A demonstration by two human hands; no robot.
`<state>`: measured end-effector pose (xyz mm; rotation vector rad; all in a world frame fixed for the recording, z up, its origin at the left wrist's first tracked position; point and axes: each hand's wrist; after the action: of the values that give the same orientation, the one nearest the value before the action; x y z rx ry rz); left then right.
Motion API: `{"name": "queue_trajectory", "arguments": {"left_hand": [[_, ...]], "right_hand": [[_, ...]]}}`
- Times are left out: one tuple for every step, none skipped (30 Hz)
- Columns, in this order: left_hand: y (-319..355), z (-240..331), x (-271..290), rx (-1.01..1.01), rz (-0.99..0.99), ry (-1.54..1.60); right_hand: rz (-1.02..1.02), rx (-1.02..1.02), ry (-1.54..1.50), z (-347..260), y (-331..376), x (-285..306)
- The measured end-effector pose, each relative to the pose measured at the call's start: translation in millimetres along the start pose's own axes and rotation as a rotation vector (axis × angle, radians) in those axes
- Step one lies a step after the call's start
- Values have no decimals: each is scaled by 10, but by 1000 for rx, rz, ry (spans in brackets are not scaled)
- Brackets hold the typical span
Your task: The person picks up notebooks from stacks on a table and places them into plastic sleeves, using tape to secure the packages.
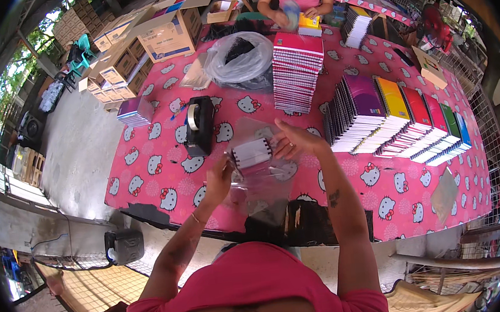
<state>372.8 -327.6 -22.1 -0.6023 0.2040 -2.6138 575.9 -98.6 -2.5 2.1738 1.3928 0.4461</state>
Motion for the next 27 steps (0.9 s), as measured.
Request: {"name": "queue_trajectory", "arguments": {"left_hand": [[-45, -88, -46, 31, -68, -35], [-49, -251, 6, 72, -104, -87], [-46, -425, 53, 114, -140, -136], [-2, -577, 72, 90, -118, -5], [48, -708, 68, 55, -99, 128], [24, -689, 62, 28, -140, 162], [-13, -653, 51, -1, -185, 199], [-126, -427, 43, -20, -295, 141], [-193, -296, 86, -41, -391, 72], [-187, -298, 141, -100, -357, 42], [-207, -313, 262, -167, -308, 11], [-221, -361, 406, -231, -263, -21], [-334, -478, 560, -225, -18, -150], [-478, -640, 746, -216, 224, -280], [-611, -830, 957, 15, 273, -366], [-734, -990, 1123, 247, 324, -447], [-833, -1077, 1197, 360, 240, -225], [-889, -1138, 1283, 469, 156, -3], [-919, -1198, 1365, 573, 74, 221], [-932, -1293, 1407, 426, 51, 310], [-958, -1257, 1320, 431, 69, 316], [-975, -1215, 1211, 435, 89, 320], [-972, -1183, 1166, 439, 116, 322], [-980, -1114, 1186, 587, 106, 275], [-973, -1117, 1182, 436, 123, 169], [-876, -1199, 1243, 292, 155, 54], [-877, -1197, 1204, 138, 167, -48]], "right_hand": [[-41, -49, -57, 109, 26, 48], [-45, 31, -78, 128, 26, -84], [-48, 108, -99, 198, 79, -269], [-40, 186, -123, 285, 150, -405], [101, 385, 2, 344, 188, -546], [246, 578, 121, 417, 191, -742], [395, 765, 237, 437, 181, -892], [494, 801, 231, 441, 169, -966], [581, 847, 226, 367, 146, -1052], [671, 891, 220, 304, 155, -1115], [711, 944, 458, 168, 237, -1156], [748, 988, 693, 36, 366, -1227], [784, 1021, 932, -56, 427, -1267], [763, 1004, 997, -110, 433, -1307], [731, 984, 1059, -138, 413, -1354], [696, 965, 1122, -171, 391, -1405], [740, 946, 1103, -245, 418, -1456], [781, 928, 1082, -338, 496, -1536], [818, 914, 1060, -404, 515, -1601], [831, 929, 1050, -439, 488, -1647], [856, 924, 1048, -440, 462, -1637], [879, 921, 1046, -441, 435, -1635], [892, 911, 1046, -443, 410, -1652], [904, 902, 1045, -437, 384, -1672], [916, 893, 1044, -432, 356, -1696], [888, 867, 1044, -438, 336, -1772], [882, 826, 1054, -440, 318, -1772]]}}
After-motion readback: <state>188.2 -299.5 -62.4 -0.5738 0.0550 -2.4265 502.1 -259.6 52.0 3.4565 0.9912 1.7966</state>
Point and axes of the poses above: each hand's wrist, its own y-axis away from the middle knuckle, its own x-axis out of the back of the hand, z = x × y
